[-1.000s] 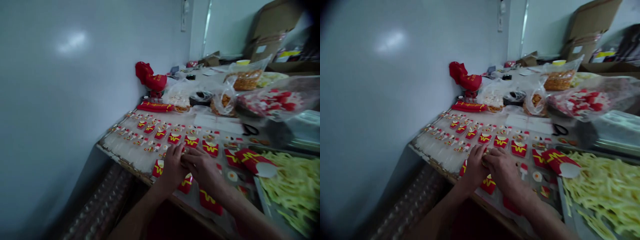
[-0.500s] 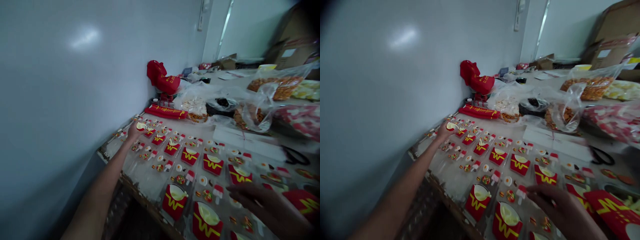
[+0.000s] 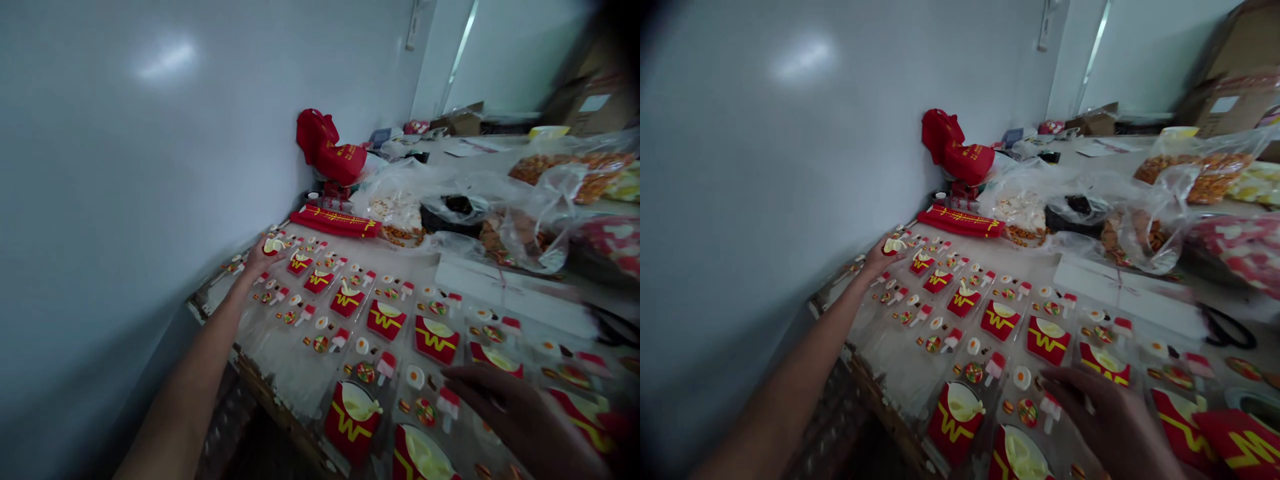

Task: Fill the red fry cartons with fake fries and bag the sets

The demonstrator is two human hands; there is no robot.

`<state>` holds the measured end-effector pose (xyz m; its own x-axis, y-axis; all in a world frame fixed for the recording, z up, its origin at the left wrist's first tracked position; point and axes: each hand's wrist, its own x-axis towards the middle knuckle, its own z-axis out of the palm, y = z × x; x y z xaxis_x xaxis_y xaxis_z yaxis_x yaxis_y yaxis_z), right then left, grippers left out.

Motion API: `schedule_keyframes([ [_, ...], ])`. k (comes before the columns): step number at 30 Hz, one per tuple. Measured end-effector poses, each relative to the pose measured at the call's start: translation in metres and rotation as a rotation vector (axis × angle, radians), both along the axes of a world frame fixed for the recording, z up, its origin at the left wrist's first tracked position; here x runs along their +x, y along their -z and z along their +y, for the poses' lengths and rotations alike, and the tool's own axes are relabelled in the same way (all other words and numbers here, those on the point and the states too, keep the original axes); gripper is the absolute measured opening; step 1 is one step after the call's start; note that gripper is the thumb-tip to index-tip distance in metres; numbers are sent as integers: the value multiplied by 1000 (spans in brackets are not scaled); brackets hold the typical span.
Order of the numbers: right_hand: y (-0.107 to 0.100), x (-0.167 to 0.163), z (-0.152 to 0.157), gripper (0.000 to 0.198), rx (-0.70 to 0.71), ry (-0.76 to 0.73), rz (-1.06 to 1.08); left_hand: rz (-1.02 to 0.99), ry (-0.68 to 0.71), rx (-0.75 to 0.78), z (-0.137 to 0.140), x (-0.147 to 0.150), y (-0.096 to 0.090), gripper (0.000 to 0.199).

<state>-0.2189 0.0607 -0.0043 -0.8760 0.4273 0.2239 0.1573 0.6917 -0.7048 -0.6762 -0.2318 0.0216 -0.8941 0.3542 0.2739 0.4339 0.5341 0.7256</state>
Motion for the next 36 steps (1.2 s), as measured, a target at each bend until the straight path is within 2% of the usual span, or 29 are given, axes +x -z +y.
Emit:
schedule_keyframes([
  [3, -30, -91, -33, 25, 23, -239, -6, -1, 30, 47, -6, 7, 2, 90],
  [6, -46, -191, -65, 25, 234, -366, -20, 18, 69, 82, -18, 11, 2, 90],
  [8, -48, -255, -81, 26, 424, -440, -72, 10, 86, 88, -30, 11, 1, 90],
  [10, -47, -314, -93, 30, 654, -449, -148, -15, 71, 73, -42, 10, 1, 93],
  [13, -42, -383, -104, 33, 819, -484, -201, -40, 37, 48, -59, 8, 3, 98],
  [15, -38, -416, -108, 33, 884, -544, -214, -44, 45, 63, -69, 6, 6, 98],
  [19, -28, -453, -115, 30, 1020, -684, -243, -49, 62, 106, -81, -4, 14, 97],
  [25, -17, -473, -115, 26, 1161, -836, -271, -78, -35, 56, -96, -12, 21, 98],
  [28, -15, -478, -110, 27, 1189, -880, -262, -93, -59, 39, -105, -7, 23, 95],
  [36, -11, -486, -106, 28, 1175, -872, -241, -88, -70, 40, -132, 11, 29, 95],
])
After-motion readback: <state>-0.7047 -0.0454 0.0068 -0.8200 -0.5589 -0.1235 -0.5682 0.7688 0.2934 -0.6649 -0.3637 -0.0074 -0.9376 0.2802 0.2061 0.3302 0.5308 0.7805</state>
